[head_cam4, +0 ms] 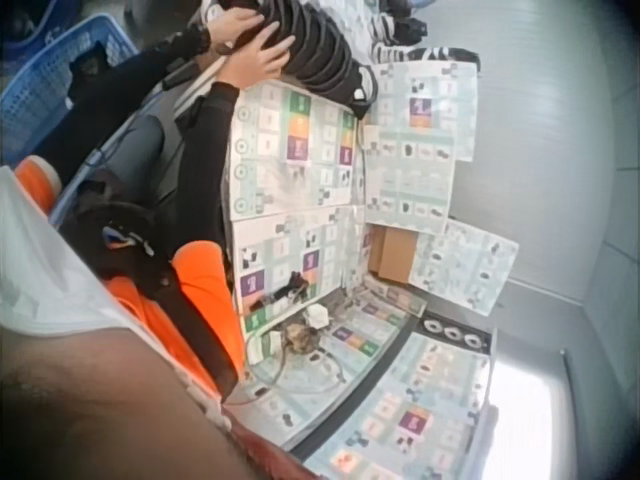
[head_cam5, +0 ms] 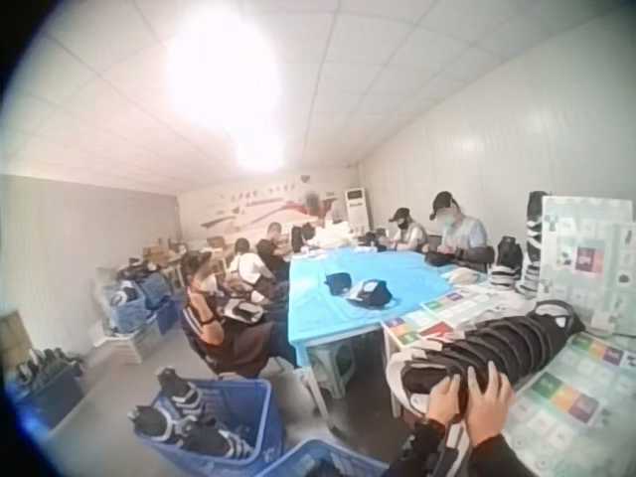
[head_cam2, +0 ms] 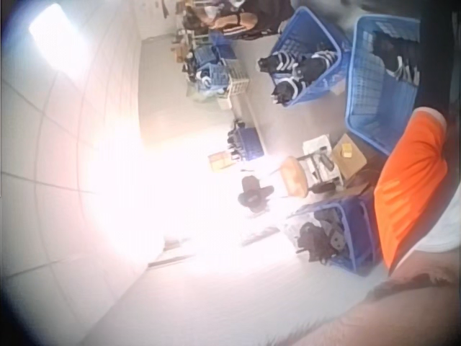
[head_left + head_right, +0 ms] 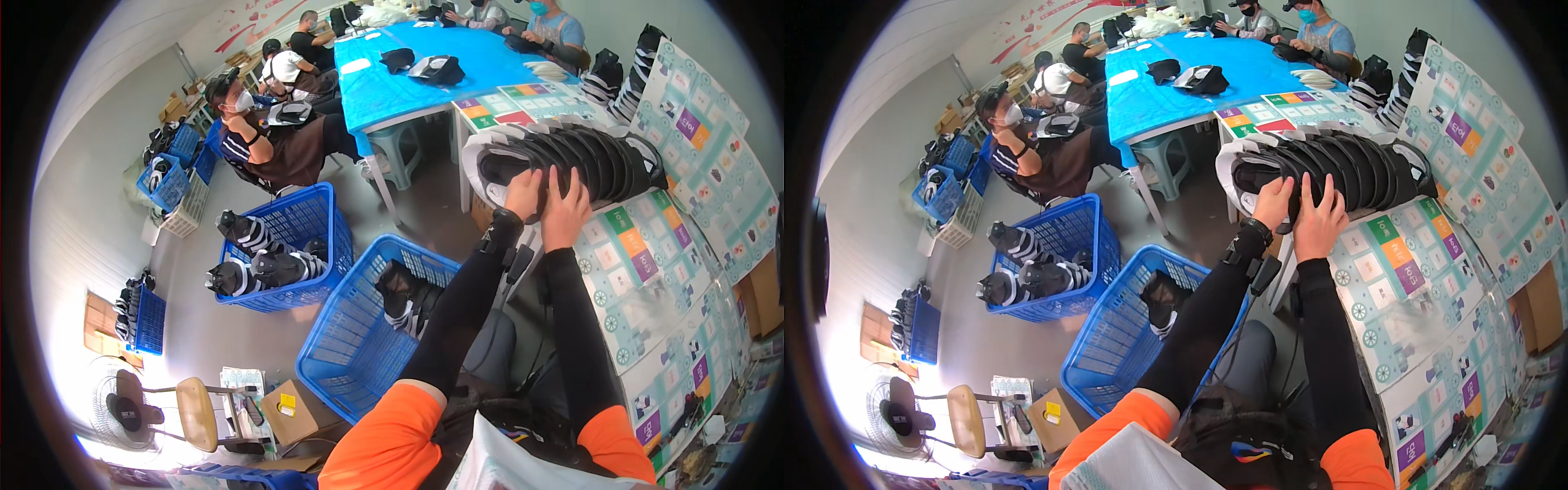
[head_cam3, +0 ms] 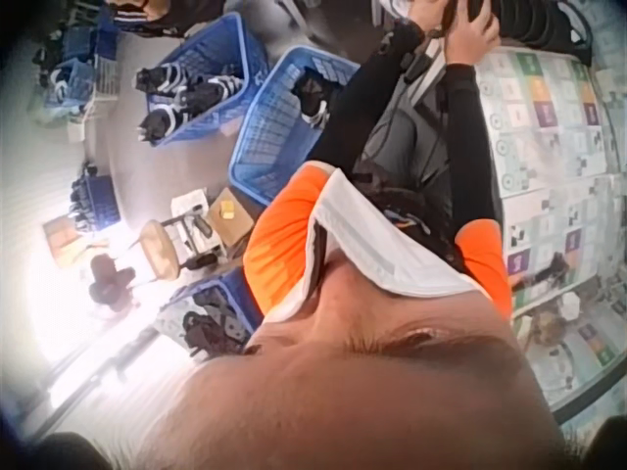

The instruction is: The person trims the edges of shoe heel components using a handheld tool and stacks them on the table. The person picks up each component by hand from a basket, removes excess material around the edges, and then places it into a growing stack.

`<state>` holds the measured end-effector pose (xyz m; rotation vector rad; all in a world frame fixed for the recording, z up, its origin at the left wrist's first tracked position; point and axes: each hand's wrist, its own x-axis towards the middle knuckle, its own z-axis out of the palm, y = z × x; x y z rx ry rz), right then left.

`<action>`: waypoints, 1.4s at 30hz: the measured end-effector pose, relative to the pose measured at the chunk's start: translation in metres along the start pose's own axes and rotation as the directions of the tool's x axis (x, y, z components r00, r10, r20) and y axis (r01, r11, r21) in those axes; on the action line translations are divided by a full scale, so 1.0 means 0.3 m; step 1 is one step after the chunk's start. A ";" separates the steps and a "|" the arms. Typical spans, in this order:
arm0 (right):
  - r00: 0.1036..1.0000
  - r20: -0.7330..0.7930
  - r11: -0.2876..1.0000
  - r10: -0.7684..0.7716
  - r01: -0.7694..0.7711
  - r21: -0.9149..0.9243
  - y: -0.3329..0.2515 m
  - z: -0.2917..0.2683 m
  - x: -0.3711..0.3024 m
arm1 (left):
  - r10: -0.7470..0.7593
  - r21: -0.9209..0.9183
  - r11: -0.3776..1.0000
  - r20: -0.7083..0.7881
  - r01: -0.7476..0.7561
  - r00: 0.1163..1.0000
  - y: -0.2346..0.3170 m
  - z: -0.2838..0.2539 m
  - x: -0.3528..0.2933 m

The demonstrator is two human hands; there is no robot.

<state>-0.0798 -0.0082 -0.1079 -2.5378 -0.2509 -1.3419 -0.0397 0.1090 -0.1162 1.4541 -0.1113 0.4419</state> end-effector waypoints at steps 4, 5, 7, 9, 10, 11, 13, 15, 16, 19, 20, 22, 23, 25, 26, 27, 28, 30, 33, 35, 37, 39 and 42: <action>1.000 -0.020 0.996 -0.013 0.012 -0.086 0.068 0.035 0.005 | 0.048 0.213 0.977 -0.189 -0.007 0.981 0.019 -0.025 -0.106; 1.000 -0.010 0.994 0.000 -0.002 -0.114 0.116 0.035 0.001 | 0.206 0.265 0.955 -0.273 -0.132 0.940 0.011 -0.019 -0.158; 0.999 0.050 0.997 0.019 -0.015 -0.079 0.156 0.006 0.001 | 0.148 0.450 0.893 -0.220 -0.034 0.964 0.030 -0.147 -0.292; 0.998 0.063 0.841 -0.006 -0.029 0.540 0.048 -0.136 0.059 | 0.119 0.389 0.921 -0.237 -0.019 0.964 0.074 -0.332 -0.439; 0.948 0.318 0.287 0.016 -0.309 0.907 -0.015 -0.276 0.084 | -0.264 -0.273 0.948 -0.380 0.165 0.887 0.163 -0.368 -0.509; 0.941 0.311 -0.491 -0.133 -0.336 0.804 -0.086 -0.387 0.072 | -0.254 -0.348 0.927 -0.300 0.143 0.919 0.219 -0.395 -0.573; 0.954 0.010 -0.745 -0.301 -0.242 0.622 -0.190 -0.527 0.064 | -0.275 -0.318 0.930 -0.264 0.186 0.925 0.220 -0.489 -0.673; 0.914 0.149 -0.640 -0.378 -0.374 0.671 -0.213 -0.535 0.004 | -0.366 -0.394 0.885 -0.261 0.247 0.893 0.255 -0.465 -0.721; 0.850 0.282 -0.541 -0.444 -0.506 0.672 -0.223 -0.572 -0.025 | -0.372 -0.259 0.916 -0.266 0.306 0.889 0.201 -0.503 -0.749; 0.467 0.291 -0.330 -0.835 -0.848 0.414 -0.264 -0.732 -0.121 | -0.342 -0.199 0.934 -0.276 0.295 0.898 0.077 -0.429 -0.776; 0.332 0.164 -0.239 -0.929 -0.876 0.419 -0.288 -0.773 -0.154 | -0.416 -0.295 0.891 -0.225 0.345 0.881 0.088 -0.393 -0.777; 0.107 -0.248 -0.212 -0.963 -0.870 0.446 -0.386 -0.821 -0.236 | -0.572 -0.533 0.713 -0.066 0.456 0.818 0.132 -0.355 -0.782; 0.029 -0.416 -0.230 -0.909 -0.866 0.443 -0.431 -0.828 -0.285 | -0.543 -0.575 0.700 -0.044 0.423 0.839 0.090 -0.374 -0.797; 0.000 -0.504 -0.251 -0.864 -0.867 0.430 -0.442 -0.820 -0.299 | -0.505 -0.574 0.702 0.017 0.422 0.863 0.155 -0.349 -0.800; 0.010 -0.509 -0.262 -0.860 -0.866 0.426 -0.434 -0.818 -0.296 | -0.502 -0.572 0.707 0.011 0.417 0.865 0.166 -0.341 -0.804; 0.103 -0.398 -0.292 -0.911 -0.843 0.451 -0.412 -0.834 -0.265 | -0.466 -0.620 0.684 0.033 0.384 0.884 0.179 -0.330 -0.806; 0.201 -0.280 -0.318 -0.939 -0.818 0.480 -0.388 -0.840 -0.244 | -0.429 -0.666 0.657 0.056 0.354 0.902 0.194 -0.323 -0.806; 0.037 -0.133 -0.104 -0.990 -0.835 0.540 -0.327 -0.865 -0.211 | -0.446 -0.732 0.569 0.109 0.375 0.888 0.241 -0.311 -0.810; 0.386 0.389 0.148 -0.836 -0.524 0.839 -0.227 -0.827 -0.246 | -0.519 -0.793 0.392 0.227 0.466 0.824 0.216 -0.361 -0.832; 0.780 0.437 0.574 -0.447 -0.125 0.809 -0.180 -0.758 -0.301 | -0.483 -0.848 0.315 0.244 0.427 0.841 0.280 -0.349 -0.853; 0.845 0.455 0.798 -0.281 -0.057 0.599 -0.143 -0.699 -0.359 | -0.550 -0.877 0.296 0.168 0.378 0.818 0.279 -0.311 -0.880; 0.829 0.531 0.838 -0.174 -0.158 0.522 -0.113 -0.632 -0.429 | -0.519 -0.916 0.191 0.211 0.353 0.828 0.182 -0.334 -0.919; 0.746 0.666 0.695 -0.009 -0.474 0.540 -0.015 -0.510 -0.508 | -0.434 -0.523 0.493 0.544 0.695 0.718 0.341 -0.318 -0.906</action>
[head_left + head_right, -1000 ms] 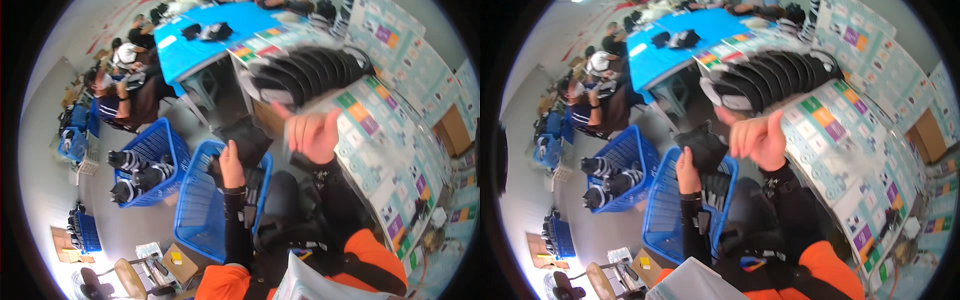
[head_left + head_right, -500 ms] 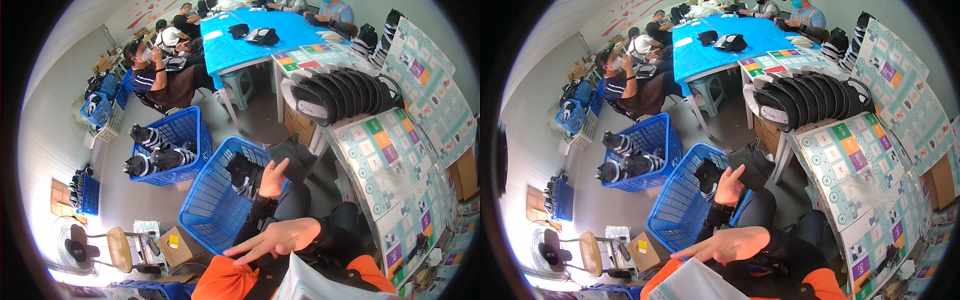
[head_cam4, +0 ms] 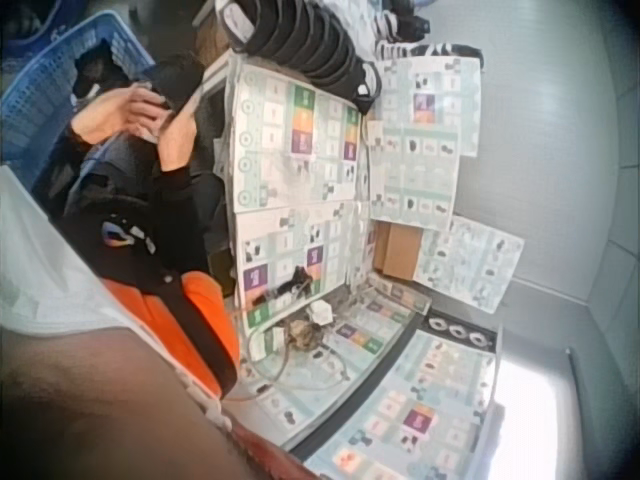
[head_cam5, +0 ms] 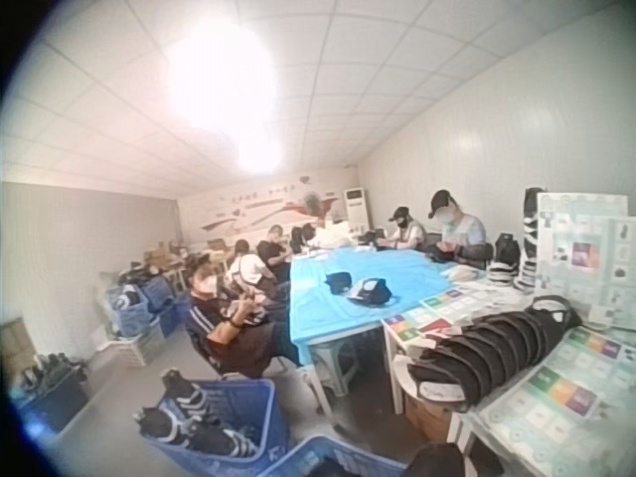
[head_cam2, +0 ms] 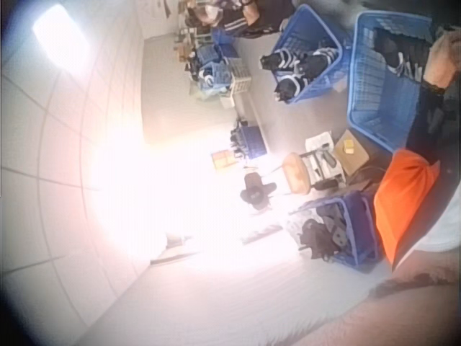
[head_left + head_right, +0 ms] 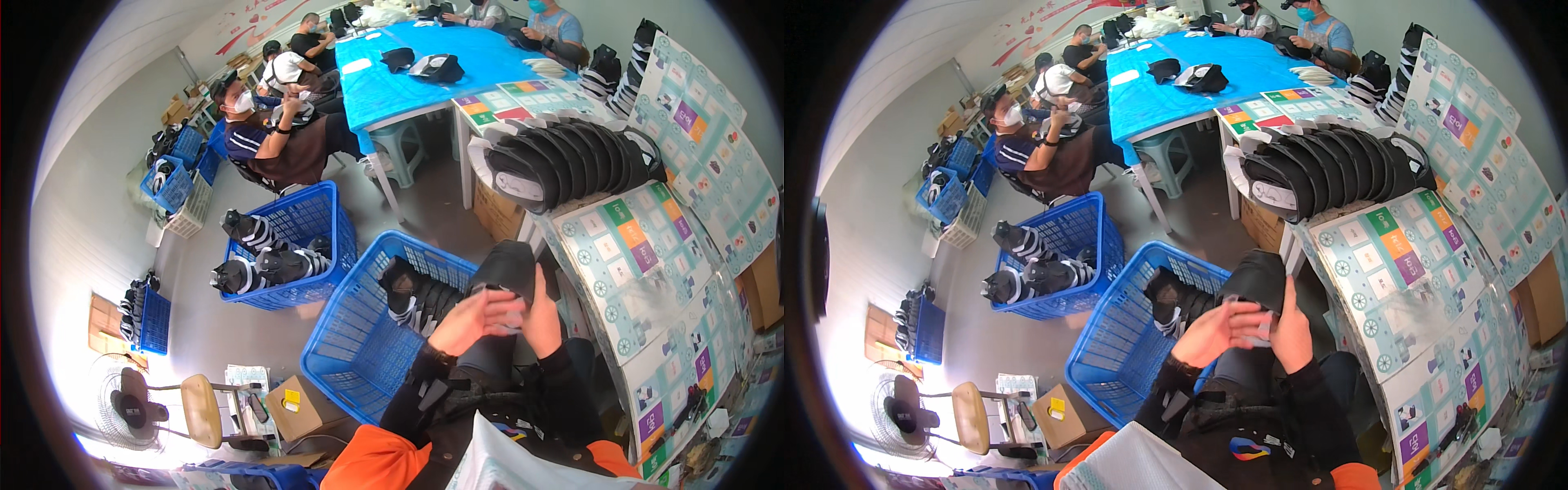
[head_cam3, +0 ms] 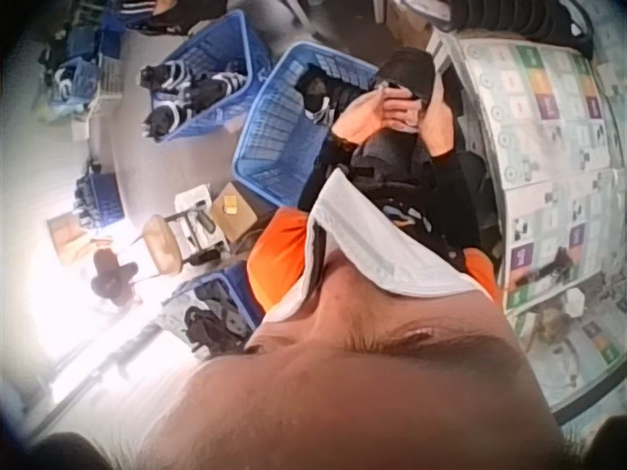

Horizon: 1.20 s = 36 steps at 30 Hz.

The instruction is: The person trims the edges of shoe heel components using a handheld tool and stacks them on the table. The person picks up each component by hand from a basket, removes excess material around the edges, and then places it into a growing stack.

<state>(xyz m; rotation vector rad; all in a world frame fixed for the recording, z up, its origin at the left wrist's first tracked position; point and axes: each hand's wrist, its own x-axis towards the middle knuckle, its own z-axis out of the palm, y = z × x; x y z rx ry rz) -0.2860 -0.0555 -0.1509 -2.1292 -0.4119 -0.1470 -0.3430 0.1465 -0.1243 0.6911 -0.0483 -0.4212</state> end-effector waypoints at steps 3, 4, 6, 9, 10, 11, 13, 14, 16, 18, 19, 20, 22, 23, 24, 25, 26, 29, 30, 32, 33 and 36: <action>0.998 -0.017 0.997 0.066 -0.067 -0.025 0.099 0.014 0.022 | 0.474 0.111 0.826 0.394 -0.553 0.787 0.120 0.030 -0.081; 0.999 -0.014 0.999 0.040 -0.040 -0.009 0.043 -0.002 0.032 | 0.723 -0.128 0.648 0.410 -0.750 0.555 0.193 0.099 -0.138; 0.994 -0.015 0.994 0.109 -0.109 0.002 0.049 -0.043 0.028 | 0.757 -0.214 0.551 0.534 -0.807 0.376 0.358 0.101 -0.130; 0.990 0.006 0.989 0.144 -0.144 0.021 0.027 -0.057 0.004 | 0.698 -0.246 0.619 0.608 -0.746 0.378 0.401 0.105 -0.116; 0.989 -0.020 0.989 0.147 -0.147 0.018 0.041 -0.060 0.000 | 0.722 -0.216 0.630 0.514 -0.746 0.462 0.373 0.108 -0.093; 0.991 0.007 0.991 0.131 -0.131 0.024 0.034 -0.038 -0.004 | 0.745 -0.162 0.629 0.404 -0.761 0.530 0.327 0.135 -0.140; 0.997 0.006 0.995 0.082 -0.083 0.057 0.069 -0.004 -0.018 | 0.548 0.329 0.656 0.411 -0.680 0.728 0.202 0.143 -0.174; 0.986 0.074 0.986 0.152 -0.156 0.057 0.061 0.013 -0.022 | 0.328 0.416 0.670 0.578 -0.615 0.747 0.133 0.184 -0.163; 0.989 0.057 0.990 0.134 -0.136 0.033 0.040 0.017 -0.026 | -0.065 0.278 0.758 0.932 -0.590 0.356 0.004 0.327 -0.090; 0.990 0.076 0.992 0.118 -0.121 0.037 0.014 0.033 -0.031 | -0.132 0.261 0.789 0.956 -0.557 0.260 0.008 0.360 -0.093; 0.989 0.058 0.990 0.135 -0.137 0.032 0.017 0.026 -0.031 | -0.128 0.257 0.790 0.957 -0.556 0.261 0.055 0.347 -0.079; 0.984 0.066 0.984 0.165 -0.168 0.050 0.052 0.015 -0.022 | -0.030 0.370 0.754 0.845 -0.542 0.535 0.102 0.332 -0.045; 0.993 0.019 0.992 0.118 -0.119 0.042 0.090 0.000 -0.024 | 0.282 0.894 0.281 0.270 -0.348 0.921 0.150 0.289 -0.037; 0.999 -0.019 0.998 0.050 -0.049 0.033 0.119 0.011 -0.030 | 0.374 0.952 0.011 0.281 -0.307 0.884 0.171 0.245 0.018; 0.995 0.014 0.995 0.098 -0.098 0.019 0.105 0.012 -0.035 | 0.505 0.948 -0.245 0.305 -0.204 0.808 0.108 0.082 0.037; 0.979 0.080 0.982 0.188 -0.186 -0.028 0.086 0.017 -0.033 | 0.507 0.972 -0.223 0.185 -0.079 0.842 0.062 -0.033 0.029; 0.974 0.114 0.981 0.196 -0.195 -0.020 0.106 0.034 -0.037 | 0.470 0.988 -0.139 0.128 -0.071 0.873 0.003 -0.159 0.037; 0.970 0.199 0.990 0.141 -0.144 -0.002 0.203 0.067 -0.063 | 0.460 0.971 0.227 -0.178 0.079 0.870 -0.125 -0.272 0.068; 0.975 0.171 0.990 0.143 -0.141 -0.027 0.255 0.093 -0.077 | 0.469 0.957 0.283 -0.189 0.056 0.863 -0.162 -0.325 0.080; 0.976 0.134 0.985 0.170 -0.171 -0.001 0.304 0.102 -0.100 | 0.482 0.947 0.317 -0.207 0.051 0.851 -0.197 -0.400 0.097; 1.000 0.004 0.997 0.029 -0.029 0.064 0.321 0.100 -0.099 | 0.454 0.902 0.427 -0.280 0.070 0.846 -0.193 -0.383 0.109; 0.984 -0.028 0.962 0.176 -0.166 0.216 0.336 0.071 -0.123 | 0.417 0.941 0.318 -0.251 0.118 0.873 -0.163 -0.405 0.134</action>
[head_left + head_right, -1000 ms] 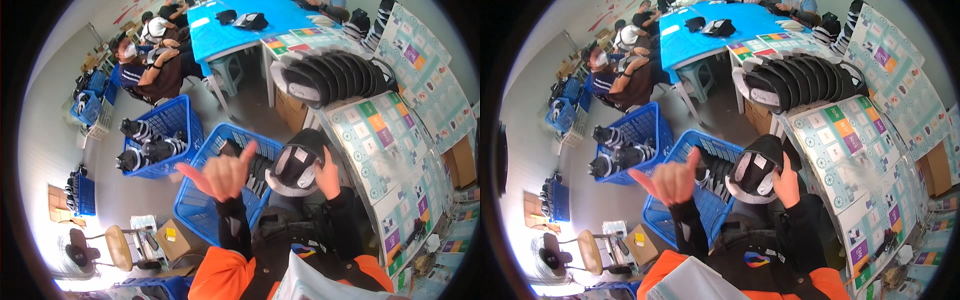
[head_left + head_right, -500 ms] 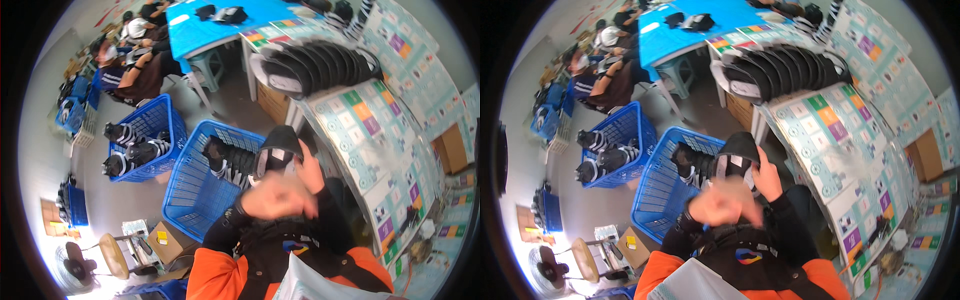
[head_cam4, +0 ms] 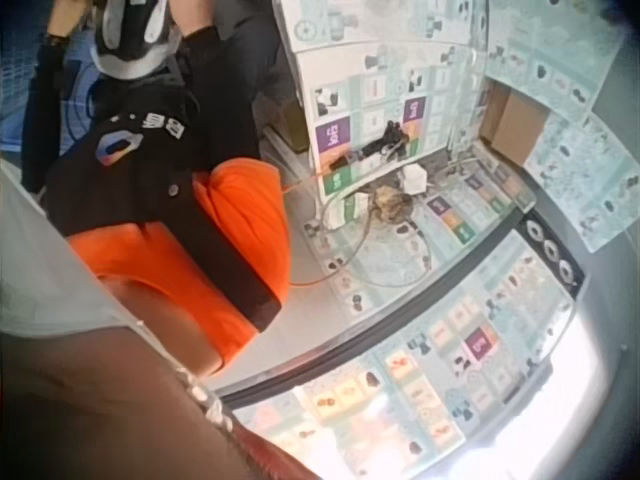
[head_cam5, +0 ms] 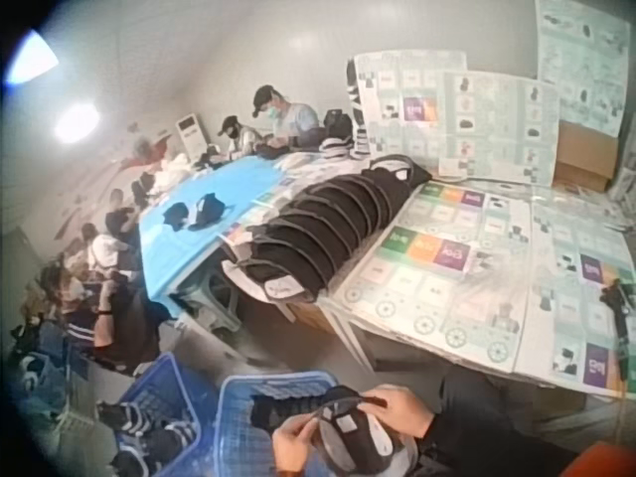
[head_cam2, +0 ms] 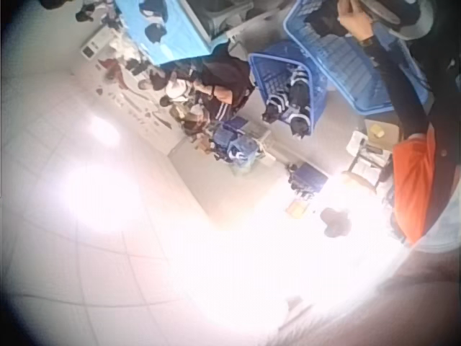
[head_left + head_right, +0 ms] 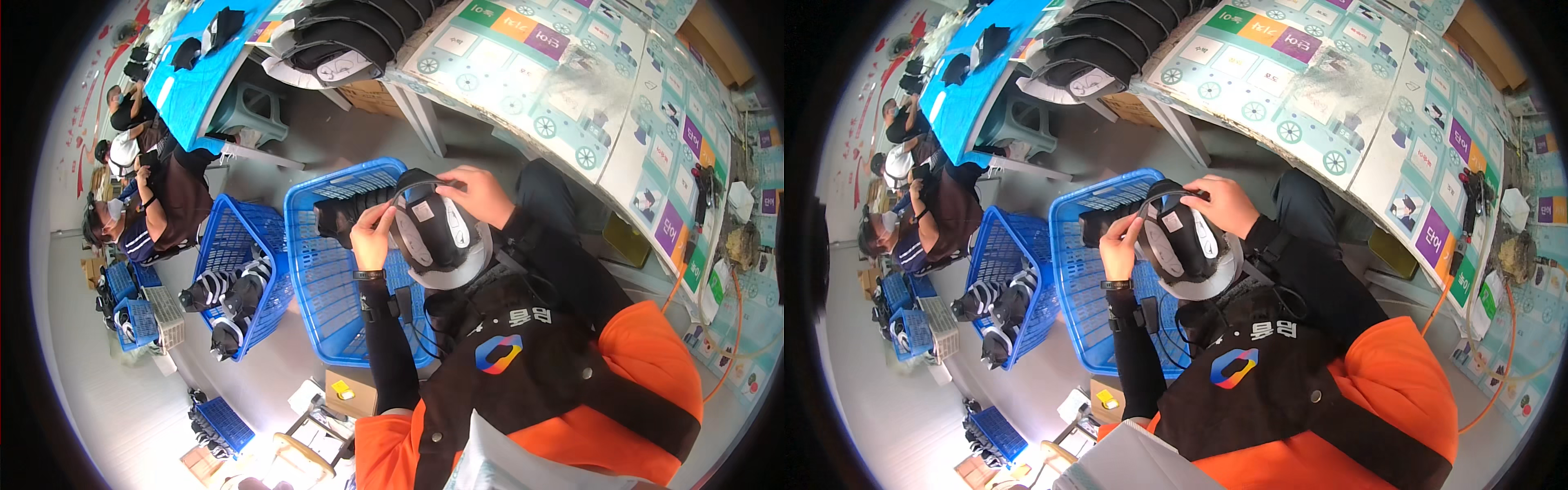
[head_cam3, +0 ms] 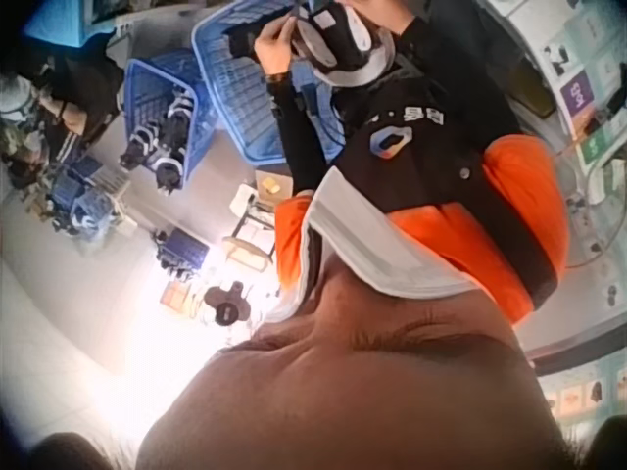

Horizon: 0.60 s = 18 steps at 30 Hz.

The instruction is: The person trims the edges of shoe heel components using a handheld tool and stacks them on the table. The person picks up each component by hand from a basket, removes excess material around the edges, and then places it into a growing stack.

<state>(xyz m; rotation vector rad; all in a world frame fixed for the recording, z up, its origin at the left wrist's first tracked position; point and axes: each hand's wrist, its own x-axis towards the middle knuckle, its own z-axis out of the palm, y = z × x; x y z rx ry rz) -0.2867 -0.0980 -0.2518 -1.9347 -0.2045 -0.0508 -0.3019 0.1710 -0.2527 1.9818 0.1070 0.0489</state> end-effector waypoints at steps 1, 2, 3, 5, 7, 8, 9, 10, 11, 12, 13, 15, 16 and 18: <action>0.999 0.001 0.998 0.032 -0.032 0.059 0.002 -0.001 -0.003 | -0.004 -0.082 0.997 0.052 0.009 0.999 -0.029 -0.010 0.008; 0.998 0.006 0.991 0.058 -0.059 0.118 -0.002 -0.004 0.001 | -0.002 -0.162 0.987 0.099 0.018 0.995 -0.053 -0.022 0.020; 0.999 0.006 0.991 0.046 -0.047 0.123 0.004 -0.005 0.000 | -0.048 -0.256 0.963 0.155 0.087 0.987 -0.086 -0.031 0.031; 0.999 0.014 0.984 0.043 -0.045 0.173 0.018 0.014 0.012 | -0.086 -0.255 0.958 0.180 0.130 0.980 -0.110 -0.068 0.036; 0.997 0.042 0.981 0.057 -0.064 0.184 0.022 0.009 0.015 | -0.159 -0.259 0.944 0.187 0.205 0.969 -0.068 -0.066 0.010; 1.000 0.026 0.990 0.014 -0.017 0.142 0.007 0.014 0.017 | -0.153 -0.235 0.951 0.201 0.199 0.968 -0.089 -0.087 0.003; 0.999 0.032 0.994 -0.012 0.008 0.113 0.012 0.018 0.021 | -0.127 -0.259 0.951 0.175 0.170 0.976 -0.120 -0.068 -0.002; 0.999 0.036 0.987 -0.010 0.004 0.163 0.038 0.003 0.014 | -0.077 -0.237 0.965 0.150 0.112 0.986 -0.097 -0.029 -0.004; 0.999 0.026 0.979 0.033 -0.038 0.200 0.080 -0.007 0.005 | -0.078 -0.263 0.957 0.178 0.124 0.981 -0.055 0.003 -0.003; 0.999 0.032 0.982 0.008 -0.014 0.188 0.075 0.001 0.014 | 0.021 -0.224 0.975 0.123 0.007 0.992 -0.100 0.003 -0.002; 1.000 0.026 0.986 0.010 -0.015 0.164 0.088 0.008 0.013 | 0.027 -0.230 0.973 0.105 -0.002 0.994 -0.101 0.008 -0.003; 0.998 0.043 0.973 0.049 -0.057 0.224 0.086 0.011 0.019 | 0.031 -0.274 0.962 0.098 -0.003 0.995 -0.094 0.008 -0.002; 0.998 0.045 0.964 0.046 -0.056 0.258 0.085 0.021 0.021 | -0.015 -0.286 0.957 0.097 0.042 0.995 -0.093 -0.005 -0.010; 0.997 0.057 0.969 0.048 -0.060 0.238 0.091 0.031 0.028 | -0.054 -0.301 0.950 0.103 0.083 0.993 -0.096 -0.014 -0.018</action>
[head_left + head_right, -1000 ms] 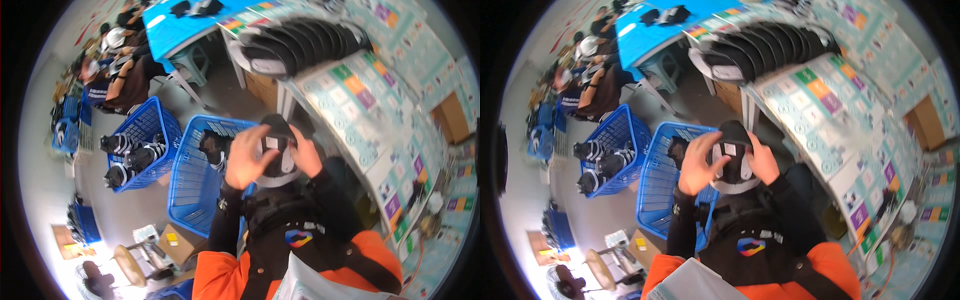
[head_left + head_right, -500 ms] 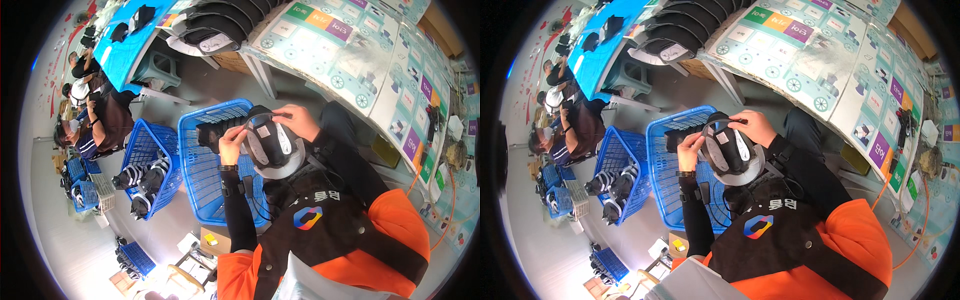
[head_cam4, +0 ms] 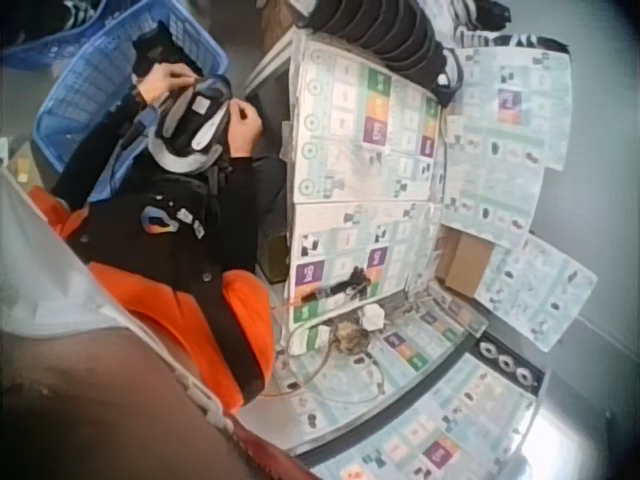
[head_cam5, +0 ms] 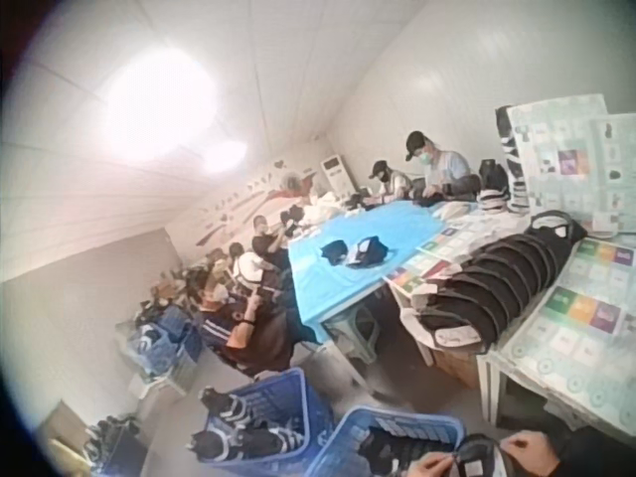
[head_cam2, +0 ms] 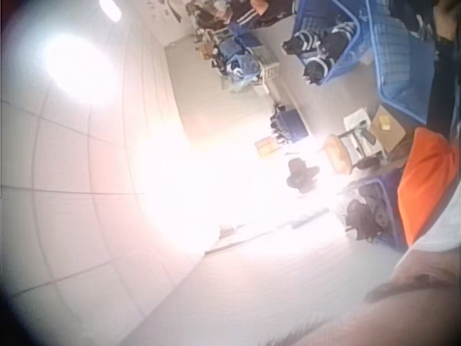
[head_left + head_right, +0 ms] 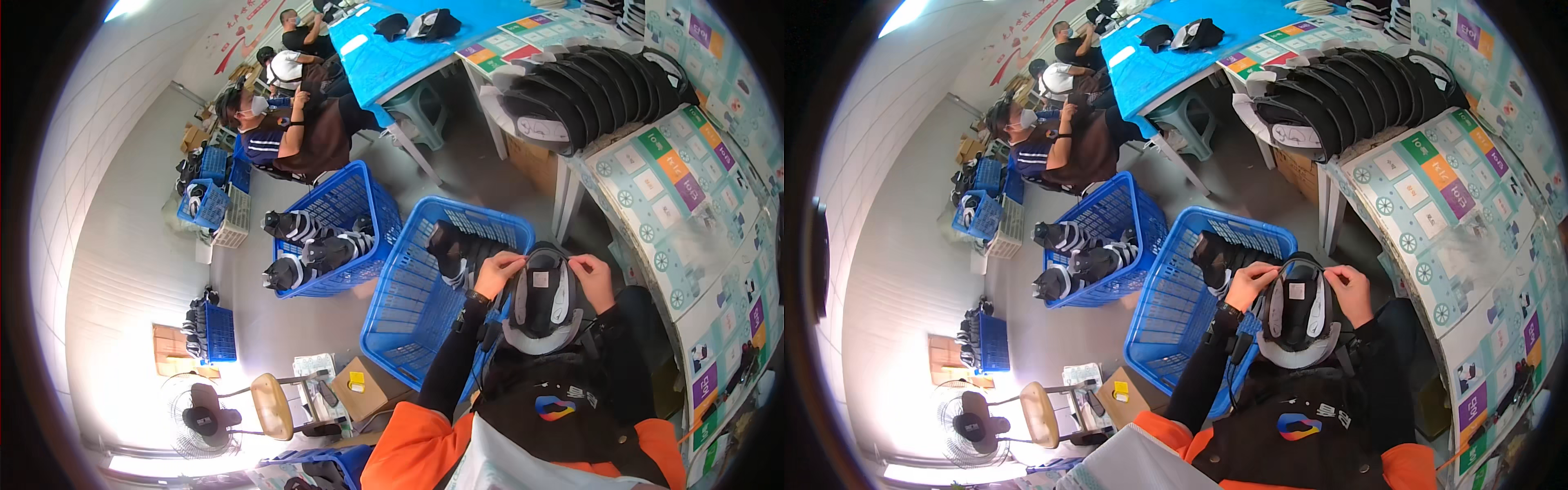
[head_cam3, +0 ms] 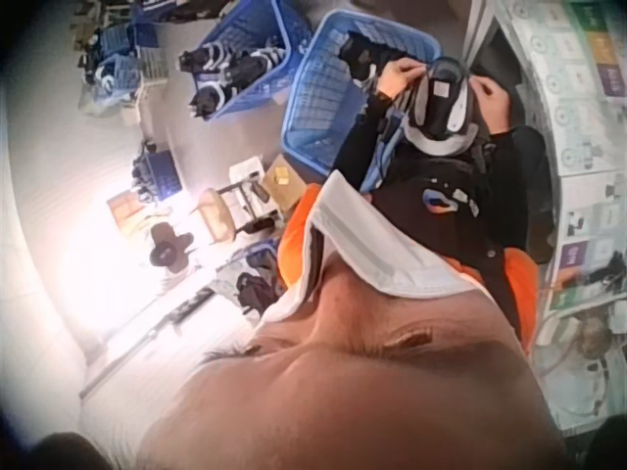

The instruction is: The person trims the edges of shoe heel components using a handheld tool and stacks them on the table. The person picks up each component by hand from a basket, removes excess material around the edges, and then places it into a growing stack.

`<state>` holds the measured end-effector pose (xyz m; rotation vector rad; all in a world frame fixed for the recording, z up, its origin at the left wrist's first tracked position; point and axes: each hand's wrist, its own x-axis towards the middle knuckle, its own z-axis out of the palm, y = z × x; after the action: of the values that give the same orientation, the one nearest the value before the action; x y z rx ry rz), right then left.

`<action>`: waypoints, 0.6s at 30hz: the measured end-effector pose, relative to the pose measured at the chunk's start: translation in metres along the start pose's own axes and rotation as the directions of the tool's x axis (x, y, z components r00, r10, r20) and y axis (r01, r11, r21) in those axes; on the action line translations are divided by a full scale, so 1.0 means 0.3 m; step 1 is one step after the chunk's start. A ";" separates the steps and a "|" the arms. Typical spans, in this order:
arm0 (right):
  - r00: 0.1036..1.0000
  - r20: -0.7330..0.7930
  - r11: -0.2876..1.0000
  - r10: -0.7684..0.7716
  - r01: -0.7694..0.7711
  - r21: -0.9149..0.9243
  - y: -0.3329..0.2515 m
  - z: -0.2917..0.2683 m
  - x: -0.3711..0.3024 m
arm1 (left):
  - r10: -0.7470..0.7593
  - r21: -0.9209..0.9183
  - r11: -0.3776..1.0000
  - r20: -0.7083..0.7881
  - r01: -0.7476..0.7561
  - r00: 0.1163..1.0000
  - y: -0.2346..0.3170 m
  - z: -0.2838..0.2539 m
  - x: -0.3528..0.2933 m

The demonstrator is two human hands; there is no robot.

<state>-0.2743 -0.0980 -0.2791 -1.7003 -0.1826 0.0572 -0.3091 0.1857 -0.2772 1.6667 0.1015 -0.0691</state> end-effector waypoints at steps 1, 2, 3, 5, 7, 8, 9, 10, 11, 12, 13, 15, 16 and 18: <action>1.000 0.001 1.000 0.017 -0.017 -0.021 0.004 -0.003 0.004 | 0.009 0.001 1.000 -0.017 -0.009 1.000 -0.004 0.004 0.001; 1.000 -0.012 0.999 -0.018 0.017 -0.040 0.018 -0.008 0.011 | 0.015 0.000 1.000 -0.030 -0.015 0.999 -0.010 0.010 0.008; 1.000 -0.025 0.999 -0.015 0.014 -0.044 0.022 -0.005 0.021 | 0.016 -0.002 1.000 -0.016 -0.016 1.000 -0.019 0.008 0.021; 0.997 -0.035 0.997 -0.075 0.075 -0.020 0.002 0.016 0.039 | 0.205 0.114 0.974 -0.071 -0.196 0.976 -0.048 0.006 0.025; 0.996 -0.027 0.991 -0.080 0.077 -0.108 -0.066 0.018 0.034 | 0.214 0.245 0.949 -0.036 -0.199 0.976 -0.014 0.021 -0.005; 0.996 0.010 0.989 -0.091 0.091 -0.112 -0.089 0.048 0.031 | 0.190 0.214 0.960 -0.022 -0.181 0.982 -0.044 0.014 -0.032; 0.993 0.043 0.986 -0.107 0.111 -0.120 -0.121 0.058 0.036 | 0.174 0.180 0.969 -0.004 -0.170 0.985 -0.076 0.004 -0.067; 0.989 0.047 0.976 -0.144 0.149 -0.159 -0.146 0.050 0.029 | 0.073 0.575 0.813 0.052 -0.090 0.996 -0.067 0.004 -0.110; 0.982 0.055 0.962 -0.182 0.189 -0.196 -0.174 0.045 0.018 | -0.106 0.539 0.842 0.115 0.027 0.988 -0.060 0.030 -0.122; 0.958 0.112 0.894 -0.266 0.288 -0.343 -0.195 0.038 0.014 | -0.093 0.555 0.831 0.084 0.031 0.992 -0.061 0.053 -0.139; 0.975 0.129 0.891 -0.178 0.216 -0.400 -0.251 0.033 -0.003 | -0.081 0.569 0.822 0.063 0.031 0.995 -0.042 0.072 -0.146; 0.955 0.037 0.796 -0.293 0.265 -0.544 -0.111 -0.008 0.025 | -0.016 0.448 0.893 0.140 -0.049 0.990 0.057 0.096 -0.123; 0.978 -0.041 0.827 -0.206 0.152 -0.542 -0.163 -0.035 0.025 | 0.032 0.381 0.920 0.163 -0.093 0.986 0.147 0.101 -0.125; 0.970 -0.178 0.881 -0.167 0.065 -0.469 -0.322 -0.031 0.070 | 0.166 0.084 0.979 0.210 -0.187 0.963 0.247 -0.007 -0.149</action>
<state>-0.2607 -0.0915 -0.1809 -2.1524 -0.1435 -0.2814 -0.3455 0.1793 -0.1989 1.7552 -0.2086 -0.1098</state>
